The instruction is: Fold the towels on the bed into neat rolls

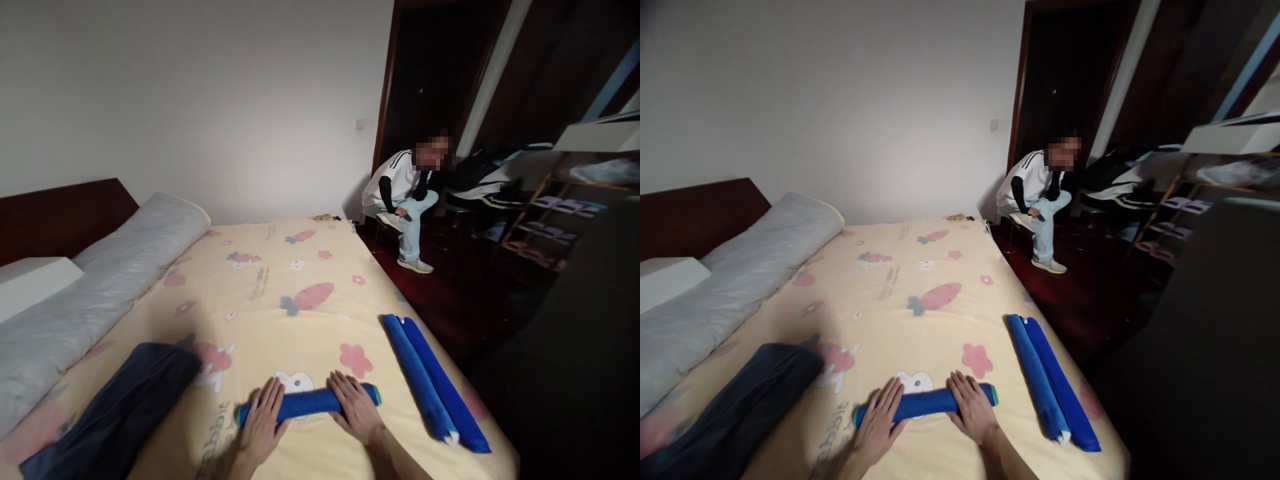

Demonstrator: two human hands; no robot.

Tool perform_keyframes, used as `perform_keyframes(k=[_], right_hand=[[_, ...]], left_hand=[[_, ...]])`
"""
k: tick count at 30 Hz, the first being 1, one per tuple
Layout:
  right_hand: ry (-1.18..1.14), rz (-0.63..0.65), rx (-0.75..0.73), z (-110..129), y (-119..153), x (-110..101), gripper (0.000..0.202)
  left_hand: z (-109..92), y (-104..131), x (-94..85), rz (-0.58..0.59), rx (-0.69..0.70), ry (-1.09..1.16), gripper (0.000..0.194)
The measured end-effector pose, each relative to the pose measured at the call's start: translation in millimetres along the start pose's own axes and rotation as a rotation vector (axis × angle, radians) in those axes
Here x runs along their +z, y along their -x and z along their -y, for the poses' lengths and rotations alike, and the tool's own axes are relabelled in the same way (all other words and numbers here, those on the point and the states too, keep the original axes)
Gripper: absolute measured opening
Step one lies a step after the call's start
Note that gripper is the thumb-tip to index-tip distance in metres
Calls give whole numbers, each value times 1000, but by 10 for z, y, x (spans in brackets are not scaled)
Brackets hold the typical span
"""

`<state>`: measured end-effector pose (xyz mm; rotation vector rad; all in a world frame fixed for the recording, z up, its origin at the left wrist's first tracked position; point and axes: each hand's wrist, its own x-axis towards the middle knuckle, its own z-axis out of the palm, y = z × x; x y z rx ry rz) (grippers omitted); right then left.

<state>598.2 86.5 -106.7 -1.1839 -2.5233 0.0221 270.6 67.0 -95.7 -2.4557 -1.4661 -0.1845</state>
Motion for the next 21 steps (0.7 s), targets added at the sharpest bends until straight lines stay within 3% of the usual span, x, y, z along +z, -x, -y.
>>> perform_keyframes(k=[4, 9, 21], right_hand=[[35, -10, 17, -220, 141, 1, 69], [16, 1, 14, -412, 286, -57, 70], [5, 37, 45, -394, 258, -119, 71]], left_hand=[[200, 141, -18, 40, -9, 11, 71], [309, 181, -93, 47, 25, 52, 70], [308, 168, -104, 17, 60, 27, 68]])
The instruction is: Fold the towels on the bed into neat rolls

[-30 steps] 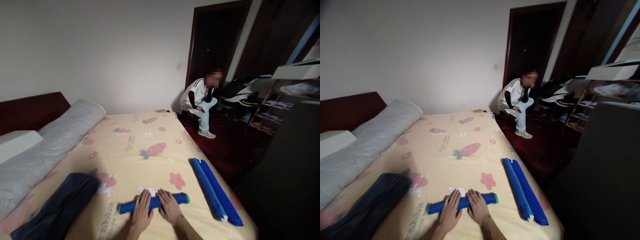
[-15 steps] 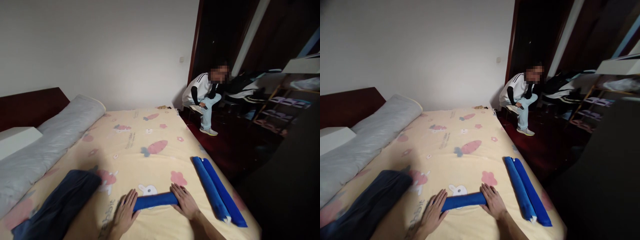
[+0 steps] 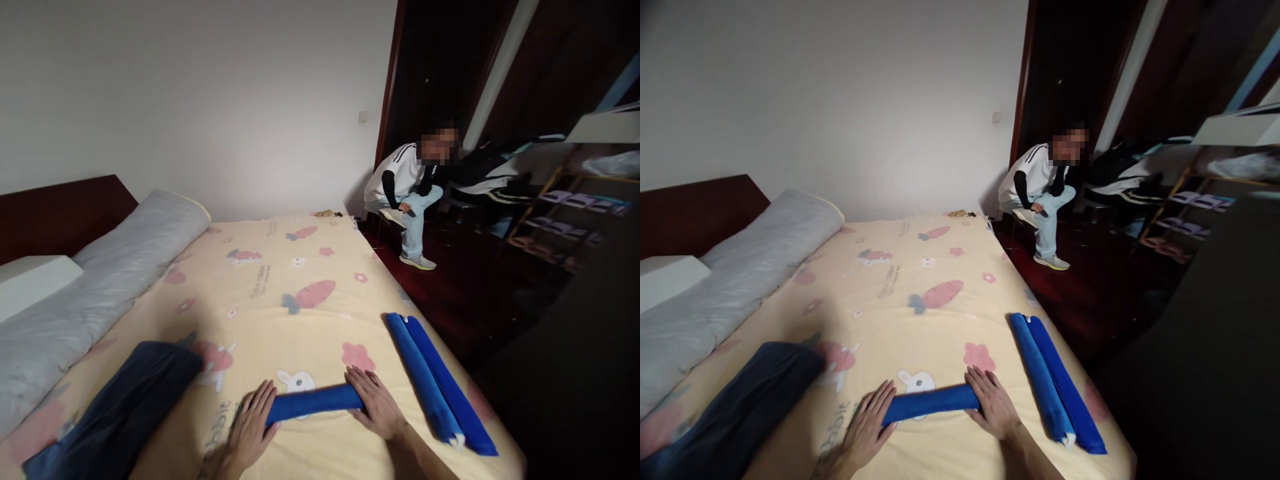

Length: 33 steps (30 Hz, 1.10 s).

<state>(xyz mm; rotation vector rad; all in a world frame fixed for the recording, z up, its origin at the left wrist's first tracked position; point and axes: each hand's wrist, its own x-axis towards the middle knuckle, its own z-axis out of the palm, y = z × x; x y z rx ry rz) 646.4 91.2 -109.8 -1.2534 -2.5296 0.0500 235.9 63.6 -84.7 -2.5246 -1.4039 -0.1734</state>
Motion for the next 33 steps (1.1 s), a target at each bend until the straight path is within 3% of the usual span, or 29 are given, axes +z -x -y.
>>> perform_keyframes(k=[3, 7, 12, 15, 19, 24, 33], right_hand=[[53, -102, 80, 201, -70, 46, 80], [80, -224, 151, 771, -296, 192, 85], [75, -316, 41, 1562, -732, 446, 87], [58, -309, -11, 1795, -918, 578, 82], [6, -235, -51, 1788, -963, 665, 78], [-46, -148, -78, 1675, -914, 593, 75], [15, -210, -31, 1551, -844, 496, 75]], left_hand=[[-17, -9, -3, 2, 3, -8, 68], [-21, -25, 14, -29, 10, -25, 68], [2, -2, 84, -80, 41, -71, 70], [21, 19, 130, -81, 51, -95, 69], [30, 30, 164, -71, 52, -100, 68], [-3, 17, 142, -76, 45, -77, 69], [-41, -1, 22, -65, 41, -36, 69]])
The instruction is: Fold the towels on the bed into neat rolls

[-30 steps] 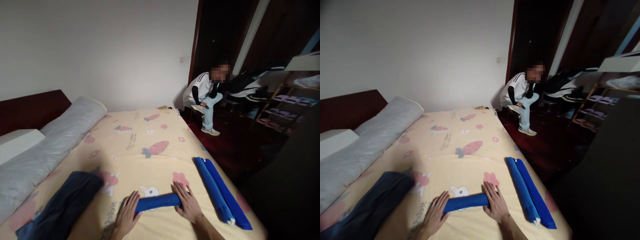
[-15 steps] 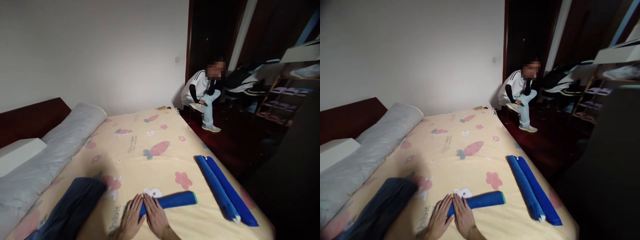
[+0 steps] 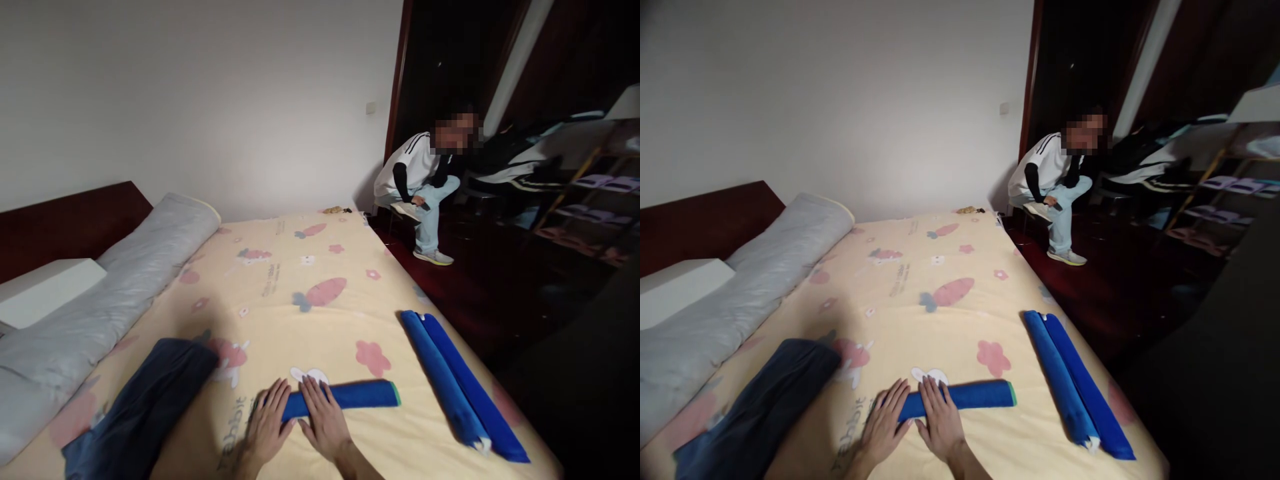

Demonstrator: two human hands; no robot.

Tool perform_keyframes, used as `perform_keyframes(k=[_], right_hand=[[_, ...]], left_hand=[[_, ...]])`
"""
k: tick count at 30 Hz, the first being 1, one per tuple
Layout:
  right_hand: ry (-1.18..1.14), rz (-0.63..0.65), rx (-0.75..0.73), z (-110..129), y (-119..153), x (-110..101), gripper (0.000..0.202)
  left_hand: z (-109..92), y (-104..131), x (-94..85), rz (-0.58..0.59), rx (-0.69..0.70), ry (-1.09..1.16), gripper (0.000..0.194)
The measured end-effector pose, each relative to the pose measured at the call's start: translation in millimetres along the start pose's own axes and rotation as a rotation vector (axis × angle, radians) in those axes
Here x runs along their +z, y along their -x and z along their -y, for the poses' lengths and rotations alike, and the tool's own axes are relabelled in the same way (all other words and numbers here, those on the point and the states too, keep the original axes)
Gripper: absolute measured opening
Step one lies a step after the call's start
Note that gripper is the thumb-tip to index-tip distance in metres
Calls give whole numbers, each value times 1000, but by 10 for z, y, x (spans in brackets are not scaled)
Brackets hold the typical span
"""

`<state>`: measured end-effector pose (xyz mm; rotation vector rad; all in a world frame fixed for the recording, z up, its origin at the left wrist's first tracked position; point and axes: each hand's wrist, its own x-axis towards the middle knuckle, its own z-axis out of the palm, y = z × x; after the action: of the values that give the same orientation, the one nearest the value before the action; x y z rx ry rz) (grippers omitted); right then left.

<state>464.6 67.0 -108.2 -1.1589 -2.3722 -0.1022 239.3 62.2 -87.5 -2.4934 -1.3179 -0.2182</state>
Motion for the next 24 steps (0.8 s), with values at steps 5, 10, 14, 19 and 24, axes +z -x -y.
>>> perform_keyframes(k=[5, 10, 14, 19, 24], right_hand=[[14, -15, 4, -144, 65, -45, 75], [56, -42, 37, -305, 166, -58, 79], [106, -53, 62, -471, 272, -105, 79], [182, -43, 61, -740, 435, -184, 76], [195, 2, 59, -1036, 609, -256, 73]], left_hand=[[9, -2, 5, 7, -9, 34, 65], [-34, -21, 143, -63, -186, 40, 60], [-55, -24, 170, -103, -178, 39, 60], [-41, -22, 135, -126, -149, 25, 58], [-36, -22, 147, -146, -138, -2, 59]])
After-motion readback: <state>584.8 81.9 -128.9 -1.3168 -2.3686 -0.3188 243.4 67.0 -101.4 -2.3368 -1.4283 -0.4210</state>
